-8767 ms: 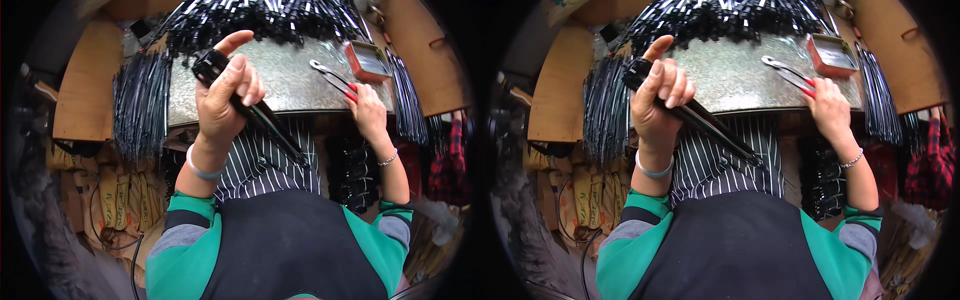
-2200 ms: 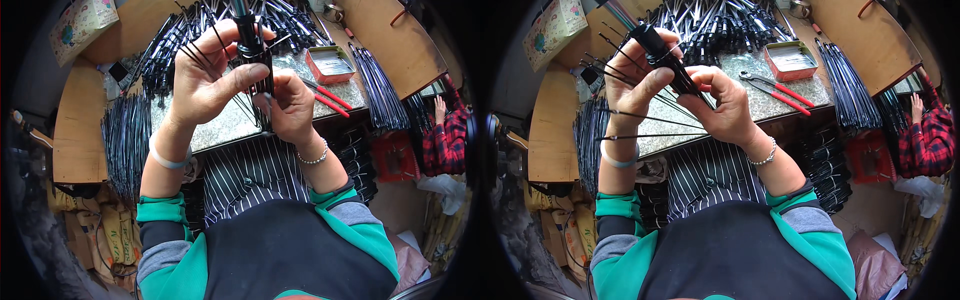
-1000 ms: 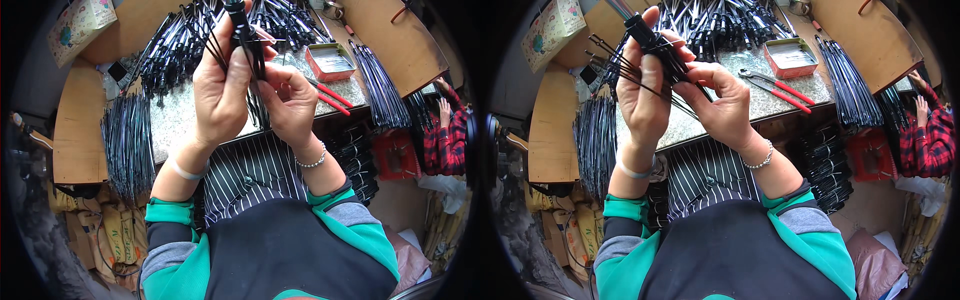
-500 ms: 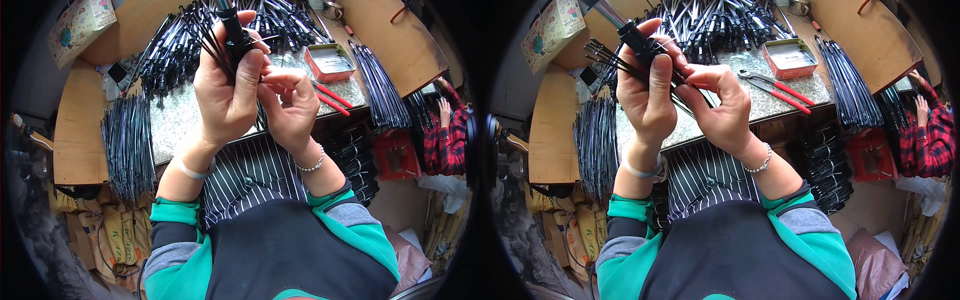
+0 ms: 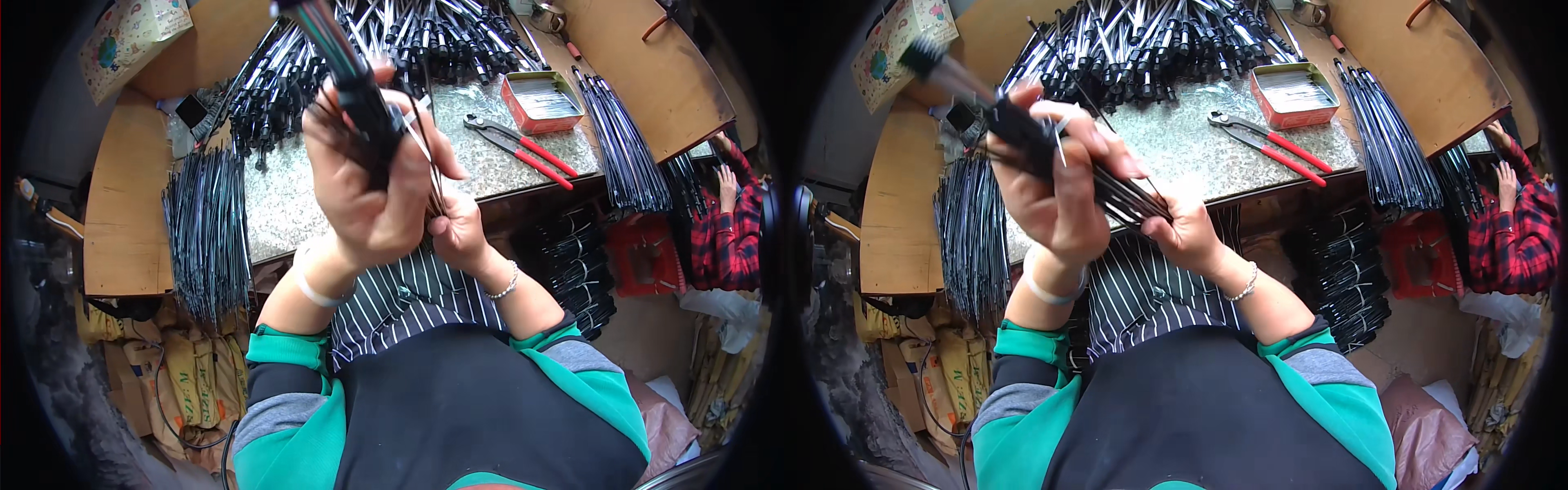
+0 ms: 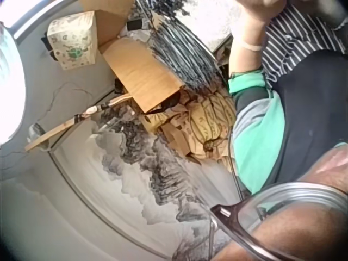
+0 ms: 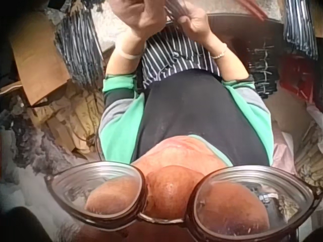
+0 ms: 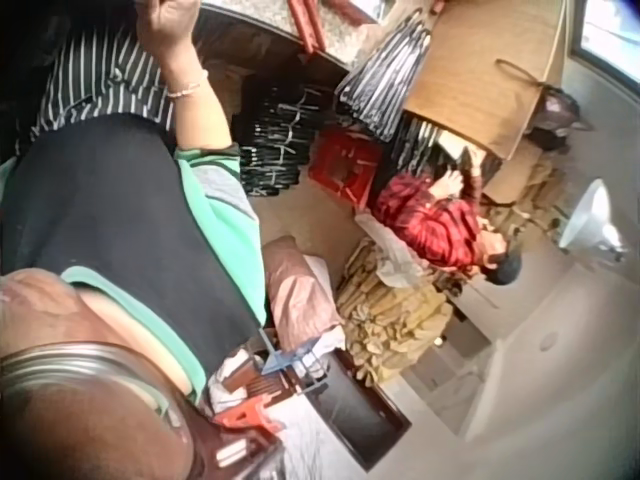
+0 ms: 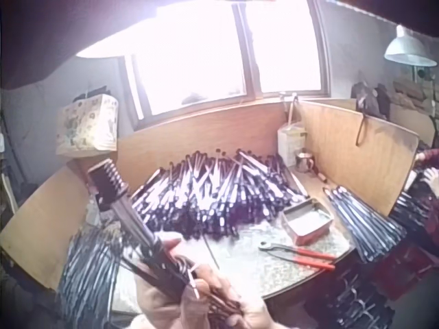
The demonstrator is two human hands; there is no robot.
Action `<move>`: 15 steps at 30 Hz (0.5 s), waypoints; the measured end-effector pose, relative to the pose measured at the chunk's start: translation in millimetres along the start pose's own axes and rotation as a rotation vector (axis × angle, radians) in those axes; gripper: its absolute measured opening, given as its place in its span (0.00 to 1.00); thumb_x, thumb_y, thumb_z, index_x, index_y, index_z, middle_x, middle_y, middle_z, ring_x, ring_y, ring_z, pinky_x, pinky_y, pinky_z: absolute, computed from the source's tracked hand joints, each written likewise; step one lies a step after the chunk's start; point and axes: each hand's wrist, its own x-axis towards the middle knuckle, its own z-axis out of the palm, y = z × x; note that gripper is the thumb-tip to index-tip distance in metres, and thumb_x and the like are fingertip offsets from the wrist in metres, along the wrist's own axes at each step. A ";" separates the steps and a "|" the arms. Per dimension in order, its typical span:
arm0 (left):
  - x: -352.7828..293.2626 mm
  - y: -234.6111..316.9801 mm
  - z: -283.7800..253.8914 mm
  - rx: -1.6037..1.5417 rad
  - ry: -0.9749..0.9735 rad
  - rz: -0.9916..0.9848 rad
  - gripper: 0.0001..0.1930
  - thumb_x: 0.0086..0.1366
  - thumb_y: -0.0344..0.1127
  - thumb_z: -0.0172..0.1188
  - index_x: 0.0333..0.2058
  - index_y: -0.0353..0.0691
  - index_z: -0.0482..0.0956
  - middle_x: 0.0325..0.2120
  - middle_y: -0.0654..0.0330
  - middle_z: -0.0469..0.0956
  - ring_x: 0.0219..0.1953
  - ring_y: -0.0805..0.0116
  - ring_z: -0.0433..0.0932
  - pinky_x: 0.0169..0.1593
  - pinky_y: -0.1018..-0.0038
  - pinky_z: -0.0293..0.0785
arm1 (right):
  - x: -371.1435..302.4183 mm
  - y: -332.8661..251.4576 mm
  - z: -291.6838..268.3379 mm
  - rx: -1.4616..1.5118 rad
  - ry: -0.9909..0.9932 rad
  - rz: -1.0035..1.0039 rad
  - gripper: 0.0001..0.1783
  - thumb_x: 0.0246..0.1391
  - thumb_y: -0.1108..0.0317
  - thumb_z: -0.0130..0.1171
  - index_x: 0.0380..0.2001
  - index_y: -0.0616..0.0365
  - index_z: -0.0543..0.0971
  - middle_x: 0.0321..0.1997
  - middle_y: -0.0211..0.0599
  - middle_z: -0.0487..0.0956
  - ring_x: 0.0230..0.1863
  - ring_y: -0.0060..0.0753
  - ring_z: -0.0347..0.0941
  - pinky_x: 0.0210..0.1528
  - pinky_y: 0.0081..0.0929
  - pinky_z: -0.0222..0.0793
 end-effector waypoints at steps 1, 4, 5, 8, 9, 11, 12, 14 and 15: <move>-10.0 0.4 5.5 -0.120 0.087 -0.027 0.18 0.63 0.32 0.53 0.46 0.33 0.58 0.26 0.59 0.66 0.20 0.71 0.70 0.28 0.75 0.74 | -2.2 3.2 11.6 0.007 0.149 -0.127 0.35 0.48 0.38 0.53 0.34 0.66 0.74 0.24 0.35 0.74 0.27 0.24 0.70 0.33 0.24 0.67; -34.8 9.1 -16.9 0.051 -0.038 -0.300 0.11 0.62 0.36 0.55 0.31 0.34 0.67 0.19 0.62 0.65 0.18 0.74 0.68 0.26 0.76 0.70 | -21.6 13.3 12.1 -0.040 0.169 -0.140 0.38 0.46 0.35 0.53 0.34 0.67 0.75 0.23 0.36 0.76 0.26 0.24 0.72 0.31 0.23 0.69; -38.4 10.7 -15.9 0.055 -0.031 -0.309 0.11 0.62 0.36 0.55 0.31 0.34 0.67 0.19 0.62 0.65 0.18 0.74 0.68 0.26 0.76 0.70 | -24.0 11.7 12.0 -0.041 0.130 -0.099 0.38 0.45 0.35 0.53 0.35 0.67 0.74 0.24 0.36 0.76 0.26 0.25 0.72 0.32 0.24 0.69; -46.1 15.0 -9.7 0.015 0.028 -0.377 0.13 0.65 0.37 0.50 0.35 0.30 0.71 0.12 0.65 0.65 0.14 0.79 0.63 0.20 0.83 0.62 | -26.0 -1.7 10.7 -0.276 0.195 -0.164 0.43 0.43 0.33 0.53 0.45 0.66 0.70 0.33 0.39 0.76 0.32 0.32 0.73 0.38 0.29 0.69; -47.5 15.1 -9.1 0.050 0.047 -0.405 0.13 0.66 0.37 0.49 0.37 0.30 0.71 0.13 0.65 0.66 0.14 0.80 0.63 0.19 0.83 0.61 | -17.7 -14.5 11.2 -0.369 0.280 -0.330 0.44 0.42 0.32 0.53 0.47 0.65 0.68 0.37 0.41 0.75 0.35 0.34 0.73 0.40 0.29 0.69; -49.3 17.2 -11.0 0.003 0.105 -0.512 0.09 0.64 0.32 0.52 0.37 0.31 0.73 0.20 0.62 0.72 0.17 0.82 0.66 0.20 0.85 0.62 | 0.4 -33.7 6.6 -0.412 0.422 -0.658 0.37 0.47 0.42 0.56 0.49 0.62 0.67 0.42 0.45 0.72 0.41 0.38 0.69 0.43 0.31 0.67; -48.9 21.0 -12.4 -0.076 0.149 -0.588 0.05 0.62 0.27 0.54 0.35 0.33 0.76 0.27 0.61 0.76 0.20 0.84 0.68 0.23 0.86 0.64 | 5.4 -43.9 4.5 -0.446 0.497 -0.774 0.32 0.49 0.47 0.58 0.48 0.61 0.67 0.41 0.45 0.71 0.41 0.39 0.68 0.43 0.31 0.66; -54.1 20.8 -14.1 0.021 0.130 -0.553 0.05 0.62 0.27 0.53 0.35 0.32 0.75 0.26 0.61 0.76 0.22 0.84 0.69 0.25 0.85 0.65 | 13.7 -72.0 -5.2 -0.634 0.332 -0.827 0.24 0.49 0.56 0.60 0.46 0.60 0.71 0.41 0.44 0.71 0.40 0.39 0.68 0.41 0.30 0.65; -56.5 20.6 -13.4 0.115 0.105 -0.513 0.05 0.63 0.26 0.52 0.36 0.32 0.75 0.25 0.61 0.76 0.24 0.83 0.70 0.27 0.85 0.66 | 15.0 -81.9 -8.0 -0.708 0.282 -0.782 0.18 0.47 0.59 0.61 0.41 0.55 0.76 0.41 0.41 0.70 0.38 0.36 0.67 0.38 0.28 0.65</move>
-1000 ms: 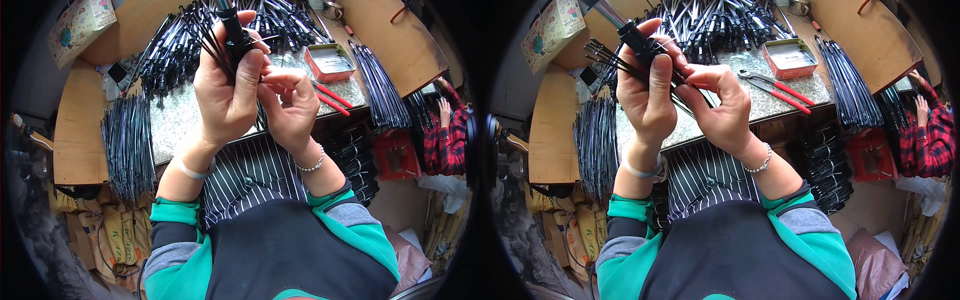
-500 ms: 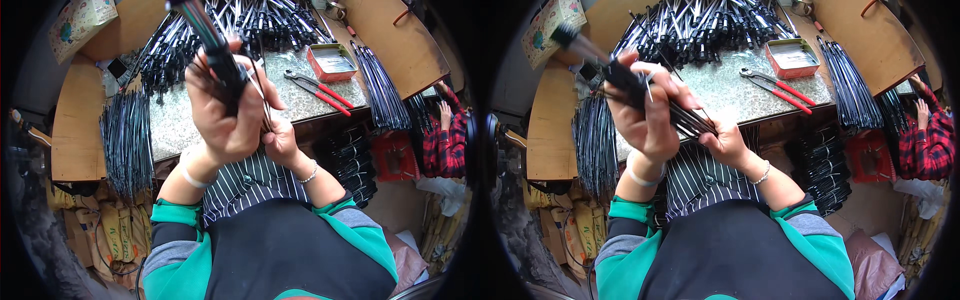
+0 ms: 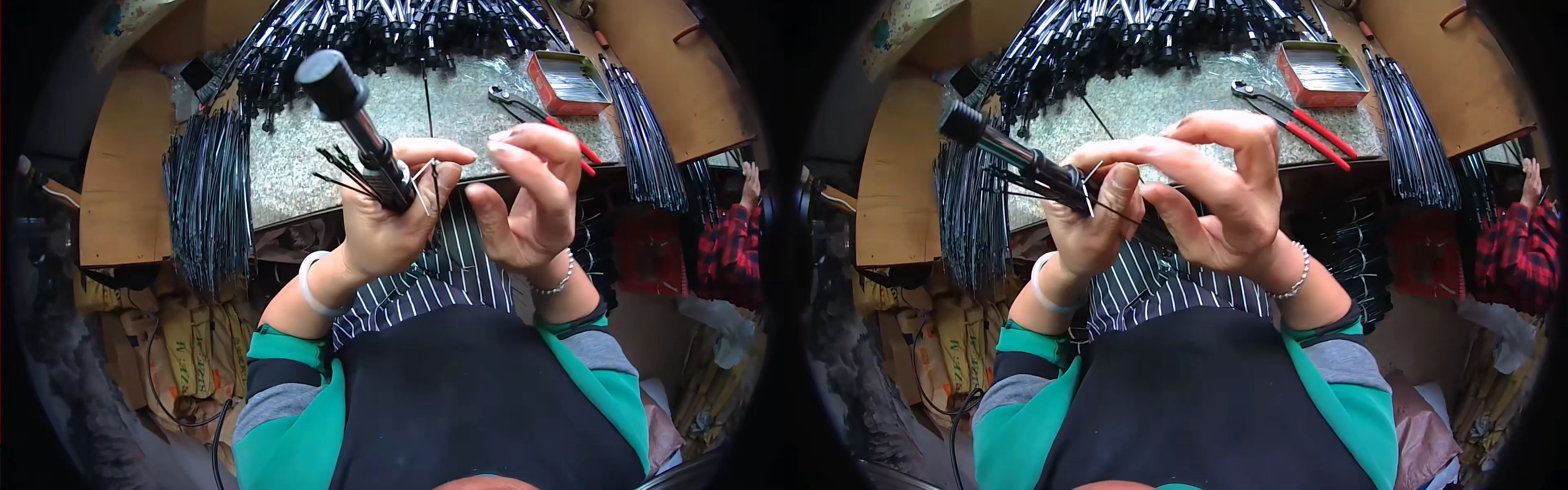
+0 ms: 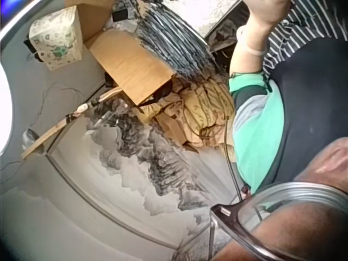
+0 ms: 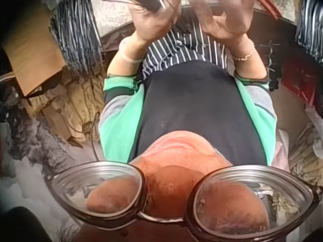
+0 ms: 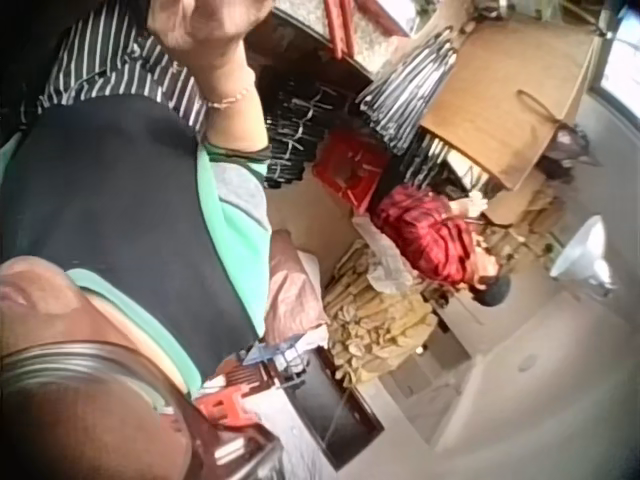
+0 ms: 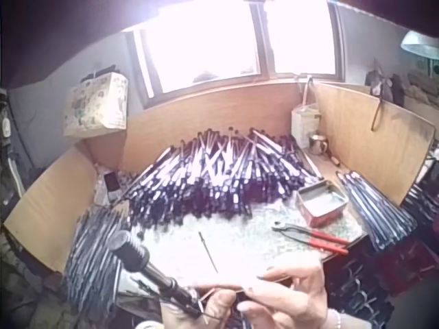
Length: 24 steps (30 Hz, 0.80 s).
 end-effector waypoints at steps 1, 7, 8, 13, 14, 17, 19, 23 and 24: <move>-2.1 -0.4 3.3 -0.091 0.005 -0.020 0.06 0.63 0.25 0.50 0.38 0.31 0.73 0.24 0.60 0.76 0.28 0.82 0.72 0.31 0.84 0.67 | 7.6 -5.1 -6.7 -0.003 -0.001 0.003 0.18 0.47 0.59 0.61 0.41 0.55 0.76 0.41 0.41 0.70 0.38 0.36 0.67 0.38 0.28 0.65; -2.3 0.4 6.0 -0.187 -0.061 -0.050 0.09 0.64 0.25 0.48 0.42 0.29 0.70 0.27 0.57 0.77 0.32 0.75 0.76 0.39 0.78 0.74 | 15.6 -20.4 -19.3 -0.165 -0.184 -0.158 0.24 0.49 0.50 0.59 0.43 0.55 0.70 0.48 0.44 0.60 0.45 0.40 0.61 0.43 0.35 0.67; -3.0 0.7 4.7 -0.168 -0.087 -0.032 0.09 0.64 0.25 0.48 0.42 0.29 0.70 0.28 0.56 0.77 0.33 0.74 0.77 0.41 0.76 0.74 | 14.4 -24.0 -18.3 -0.179 -0.182 -0.092 0.27 0.48 0.47 0.58 0.44 0.56 0.71 0.48 0.43 0.63 0.46 0.40 0.61 0.46 0.36 0.63; -9.2 -12.1 7.3 -0.189 0.054 0.078 0.09 0.62 0.24 0.52 0.40 0.30 0.73 0.33 0.56 0.78 0.34 0.70 0.77 0.38 0.75 0.74 | 22.9 -29.9 -7.4 -0.198 -0.294 0.030 0.25 0.38 0.53 0.63 0.41 0.52 0.77 0.44 0.34 0.71 0.42 0.36 0.60 0.45 0.31 0.56; -9.6 -12.4 3.6 -0.191 0.054 0.075 0.09 0.62 0.24 0.52 0.40 0.30 0.73 0.33 0.56 0.78 0.34 0.70 0.77 0.38 0.75 0.74 | 22.8 -30.6 -6.8 -0.196 -0.295 0.050 0.24 0.37 0.55 0.63 0.40 0.53 0.77 0.43 0.33 0.71 0.41 0.36 0.60 0.45 0.31 0.56; -9.7 -14.3 -3.7 -0.206 -0.037 -0.036 0.09 0.60 0.26 0.54 0.39 0.29 0.74 0.34 0.55 0.78 0.35 0.70 0.77 0.39 0.74 0.74 | 19.9 -31.7 -3.5 -0.192 -0.298 0.093 0.20 0.36 0.59 0.64 0.36 0.54 0.78 0.40 0.32 0.72 0.41 0.36 0.60 0.44 0.31 0.56; -8.4 -13.1 -1.1 -0.118 -0.033 0.018 0.10 0.60 0.28 0.55 0.39 0.29 0.75 0.35 0.53 0.78 0.37 0.70 0.77 0.41 0.74 0.74 | 12.2 -31.7 1.6 -0.303 -0.241 0.040 0.16 0.42 0.57 0.62 0.33 0.55 0.79 0.36 0.33 0.73 0.40 0.36 0.61 0.44 0.31 0.55; -7.0 -20.5 -3.0 0.014 -0.026 0.069 0.12 0.59 0.31 0.57 0.38 0.29 0.76 0.37 0.49 0.78 0.41 0.67 0.77 0.42 0.73 0.74 | 10.0 -31.7 4.3 -0.215 -0.195 0.127 0.07 0.44 0.66 0.62 0.26 0.57 0.78 0.31 0.32 0.73 0.38 0.36 0.62 0.43 0.31 0.55; -7.4 -23.9 -3.8 0.033 -0.027 0.077 0.12 0.59 0.31 0.57 0.38 0.29 0.76 0.38 0.48 0.78 0.41 0.65 0.77 0.42 0.72 0.74 | 9.2 -30.7 3.3 -0.159 -0.212 0.182 0.06 0.44 0.67 0.62 0.25 0.57 0.78 0.31 0.33 0.73 0.38 0.36 0.62 0.43 0.31 0.55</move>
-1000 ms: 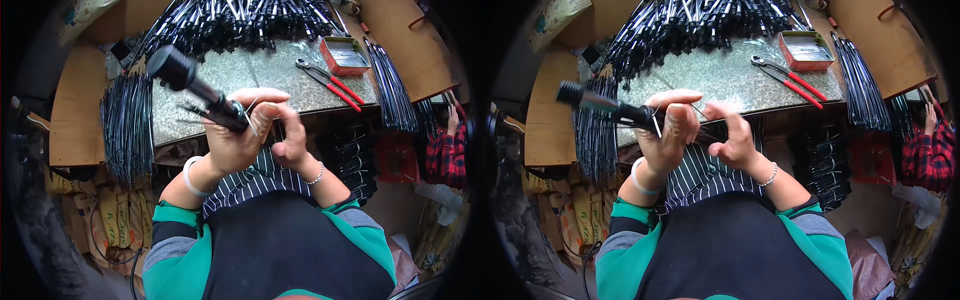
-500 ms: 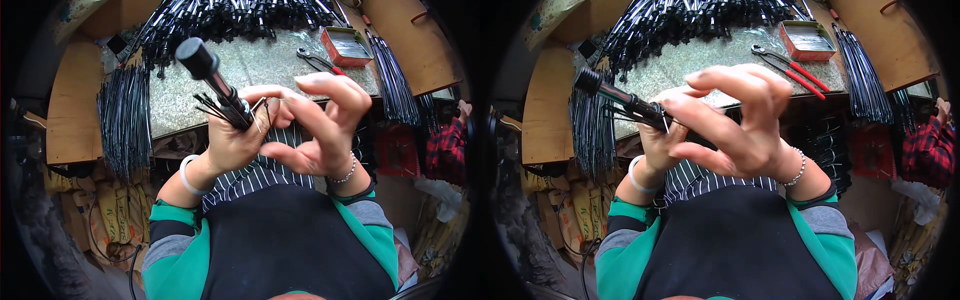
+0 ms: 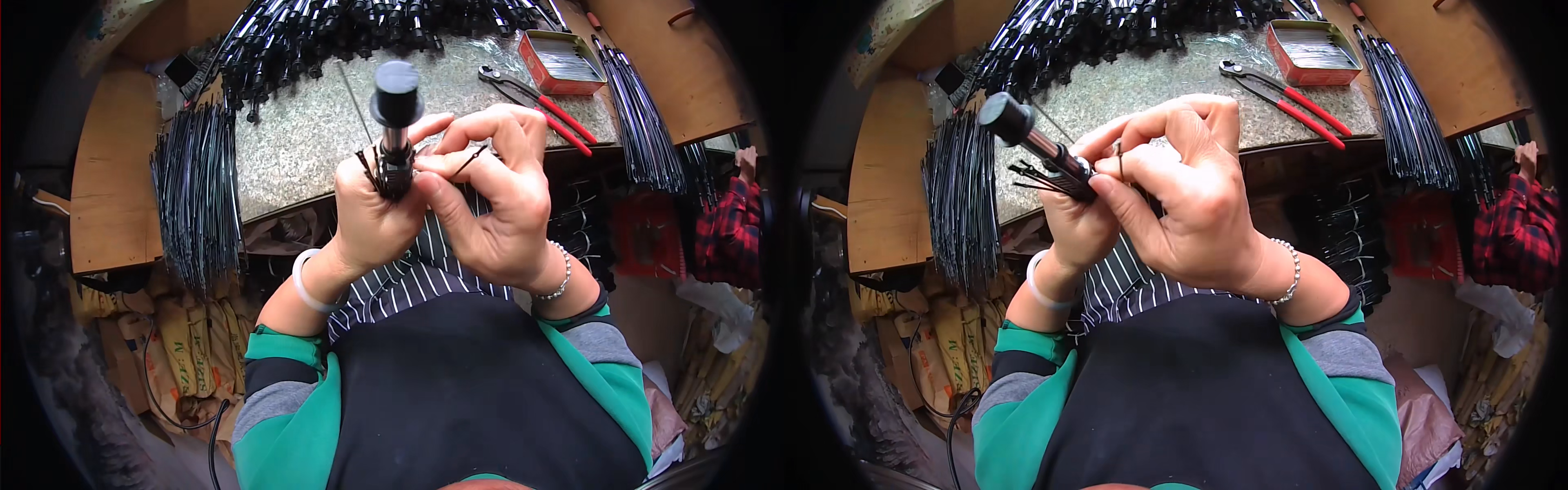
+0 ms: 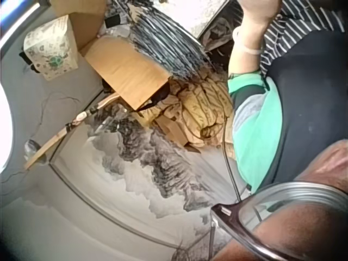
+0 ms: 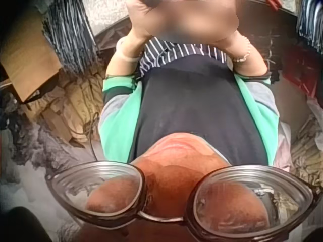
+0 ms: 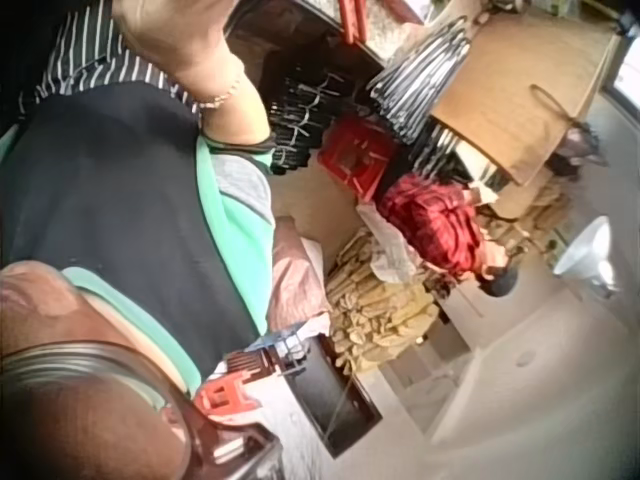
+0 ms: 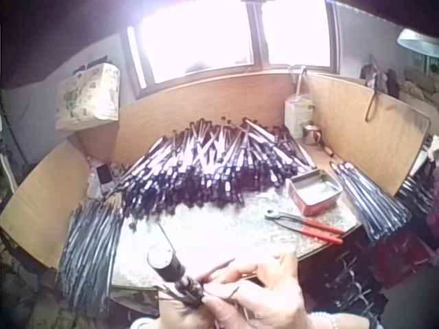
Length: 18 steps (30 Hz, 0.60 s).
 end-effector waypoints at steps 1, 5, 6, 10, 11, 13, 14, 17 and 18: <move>0.0 -2.6 -0.8 0.018 -0.001 0.008 0.12 0.59 0.31 0.57 0.38 0.29 0.76 0.38 0.47 0.78 0.41 0.64 0.78 0.42 0.72 0.74 | -0.6 0.6 -0.4 0.060 -0.026 0.047 0.05 0.44 0.69 0.62 0.24 0.57 0.78 0.30 0.33 0.73 0.38 0.36 0.62 0.43 0.31 0.55; 1.8 -15.1 1.1 0.113 0.052 0.074 0.12 0.56 0.26 0.56 0.40 0.31 0.76 0.40 0.48 0.77 0.40 0.63 0.78 0.41 0.72 0.74 | -8.1 4.3 6.3 0.387 -0.053 0.350 0.05 0.47 0.72 0.60 0.22 0.61 0.76 0.34 0.35 0.73 0.41 0.31 0.63 0.47 0.28 0.55; 0.5 -16.6 1.6 0.132 0.072 0.012 0.13 0.55 0.23 0.56 0.41 0.31 0.76 0.40 0.48 0.77 0.40 0.65 0.79 0.41 0.74 0.73 | -9.5 4.3 8.5 0.483 -0.047 0.447 0.06 0.49 0.73 0.58 0.21 0.63 0.76 0.37 0.35 0.72 0.44 0.27 0.63 0.50 0.27 0.56; -0.4 -17.8 -3.2 0.251 0.033 -0.011 0.16 0.55 0.24 0.56 0.44 0.32 0.74 0.38 0.51 0.78 0.36 0.69 0.79 0.39 0.76 0.73 | -15.3 13.2 7.8 0.510 -0.168 0.495 0.05 0.50 0.72 0.58 0.29 0.63 0.77 0.42 0.37 0.72 0.47 0.27 0.64 0.51 0.26 0.57; -0.3 -11.2 -5.2 0.220 0.026 -0.064 0.15 0.56 0.24 0.56 0.44 0.32 0.74 0.31 0.57 0.78 0.26 0.76 0.76 0.31 0.81 0.72 | -14.7 17.2 4.4 0.530 -0.185 0.470 0.10 0.50 0.70 0.58 0.36 0.63 0.75 0.44 0.38 0.72 0.48 0.27 0.64 0.51 0.25 0.58; 1.4 -4.9 -11.3 0.234 0.112 -0.188 0.09 0.60 0.26 0.54 0.40 0.32 0.73 0.22 0.63 0.73 0.19 0.82 0.69 0.23 0.83 0.66 | -14.2 31.8 -8.8 0.626 -0.198 0.484 0.28 0.50 0.64 0.60 0.52 0.63 0.64 0.50 0.40 0.72 0.50 0.28 0.65 0.52 0.24 0.59; 3.2 -1.3 -11.8 0.106 0.154 -0.199 0.07 0.62 0.26 0.53 0.38 0.32 0.73 0.20 0.64 0.72 0.18 0.83 0.68 0.21 0.84 0.65 | -19.5 52.2 -16.2 0.462 -0.182 0.472 0.30 0.49 0.61 0.61 0.52 0.62 0.63 0.49 0.39 0.72 0.50 0.28 0.66 0.53 0.25 0.59; 3.3 1.0 -22.3 -0.078 0.097 -0.218 0.06 0.64 0.29 0.51 0.34 0.30 0.70 0.18 0.63 0.72 0.18 0.81 0.70 0.19 0.85 0.64 | -45.7 128.6 -38.1 -0.512 -0.256 0.320 0.18 0.49 0.60 0.59 0.40 0.59 0.72 0.42 0.38 0.75 0.45 0.34 0.69 0.47 0.29 0.63; 2.4 3.6 -19.5 -0.192 0.105 -0.266 0.07 0.64 0.29 0.50 0.34 0.30 0.71 0.18 0.61 0.73 0.19 0.80 0.72 0.19 0.86 0.63 | -55.1 146.7 -43.9 -0.598 -0.298 0.259 0.14 0.50 0.62 0.59 0.37 0.59 0.72 0.39 0.38 0.75 0.44 0.37 0.68 0.45 0.31 0.64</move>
